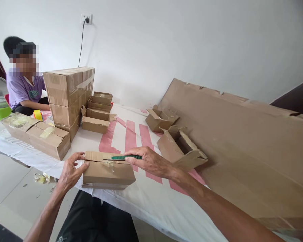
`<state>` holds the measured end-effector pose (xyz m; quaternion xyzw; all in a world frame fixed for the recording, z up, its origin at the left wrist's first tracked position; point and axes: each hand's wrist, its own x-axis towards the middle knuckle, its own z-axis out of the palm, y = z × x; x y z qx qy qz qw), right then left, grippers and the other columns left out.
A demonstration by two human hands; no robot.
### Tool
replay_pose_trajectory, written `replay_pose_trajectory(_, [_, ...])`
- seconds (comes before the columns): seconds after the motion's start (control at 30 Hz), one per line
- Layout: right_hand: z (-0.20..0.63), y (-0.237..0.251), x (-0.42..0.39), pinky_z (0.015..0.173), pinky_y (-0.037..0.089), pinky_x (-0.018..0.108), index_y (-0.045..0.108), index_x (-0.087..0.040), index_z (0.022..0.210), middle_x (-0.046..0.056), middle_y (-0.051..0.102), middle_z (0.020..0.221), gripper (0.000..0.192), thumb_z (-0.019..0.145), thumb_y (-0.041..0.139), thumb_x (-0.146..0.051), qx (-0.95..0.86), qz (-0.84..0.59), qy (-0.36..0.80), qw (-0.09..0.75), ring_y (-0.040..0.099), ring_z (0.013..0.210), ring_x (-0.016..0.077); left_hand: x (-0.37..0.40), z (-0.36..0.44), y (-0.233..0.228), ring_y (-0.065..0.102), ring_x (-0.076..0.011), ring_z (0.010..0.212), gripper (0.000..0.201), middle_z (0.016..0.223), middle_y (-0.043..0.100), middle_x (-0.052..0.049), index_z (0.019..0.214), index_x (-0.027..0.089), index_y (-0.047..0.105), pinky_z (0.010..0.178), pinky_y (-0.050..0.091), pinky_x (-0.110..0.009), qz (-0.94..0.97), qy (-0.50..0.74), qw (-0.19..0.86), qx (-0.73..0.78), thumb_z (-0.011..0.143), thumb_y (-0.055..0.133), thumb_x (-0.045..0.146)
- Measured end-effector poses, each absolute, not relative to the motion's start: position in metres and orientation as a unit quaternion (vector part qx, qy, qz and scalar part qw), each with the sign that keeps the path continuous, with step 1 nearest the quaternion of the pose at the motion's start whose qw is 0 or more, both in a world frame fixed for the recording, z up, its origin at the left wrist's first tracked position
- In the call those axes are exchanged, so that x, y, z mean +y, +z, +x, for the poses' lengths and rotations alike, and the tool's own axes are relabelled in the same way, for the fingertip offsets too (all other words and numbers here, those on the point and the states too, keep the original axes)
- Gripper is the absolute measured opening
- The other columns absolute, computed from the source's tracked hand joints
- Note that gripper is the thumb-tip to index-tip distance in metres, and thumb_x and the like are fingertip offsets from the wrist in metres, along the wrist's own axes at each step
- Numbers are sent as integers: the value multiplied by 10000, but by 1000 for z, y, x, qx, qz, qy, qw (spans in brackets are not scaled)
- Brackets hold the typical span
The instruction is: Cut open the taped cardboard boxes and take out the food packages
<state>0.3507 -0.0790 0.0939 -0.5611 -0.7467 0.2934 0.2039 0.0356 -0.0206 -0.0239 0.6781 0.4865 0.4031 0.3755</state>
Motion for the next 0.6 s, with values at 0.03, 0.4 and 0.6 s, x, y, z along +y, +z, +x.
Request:
replay_pose_trajectory(0.03, [351, 95, -79, 660, 412, 310, 817, -215, 985, 29, 731, 846, 360, 993, 551, -459, -748, -564, 289, 199, 582, 736, 175, -21, 38, -26, 729, -348, 1214, 332, 1397, 745, -128, 931, 236, 734, 971, 584, -504, 670, 409, 379, 490, 799, 732, 541])
replay_pose_trajectory(0.4, [345, 107, -75, 615, 347, 302, 817, -217, 916, 15, 647, 748, 377, 986, 532, -454, -759, -565, 283, 155, 485, 664, 152, -29, 53, -41, 669, -374, 1335, 411, 1634, 524, -154, 1122, 220, 735, 920, 644, -451, 615, 455, 464, 446, 861, 721, 537])
replay_pose_trajectory(0.6, [334, 114, -76, 604, 325, 306, 808, -225, 882, 5, 630, 710, 349, 993, 541, -420, -763, -572, 272, 128, 473, 639, 147, -30, 52, -40, 692, -376, 1299, 428, 1633, 527, -155, 1141, 221, 754, 912, 657, -449, 610, 460, 471, 440, 853, 746, 537])
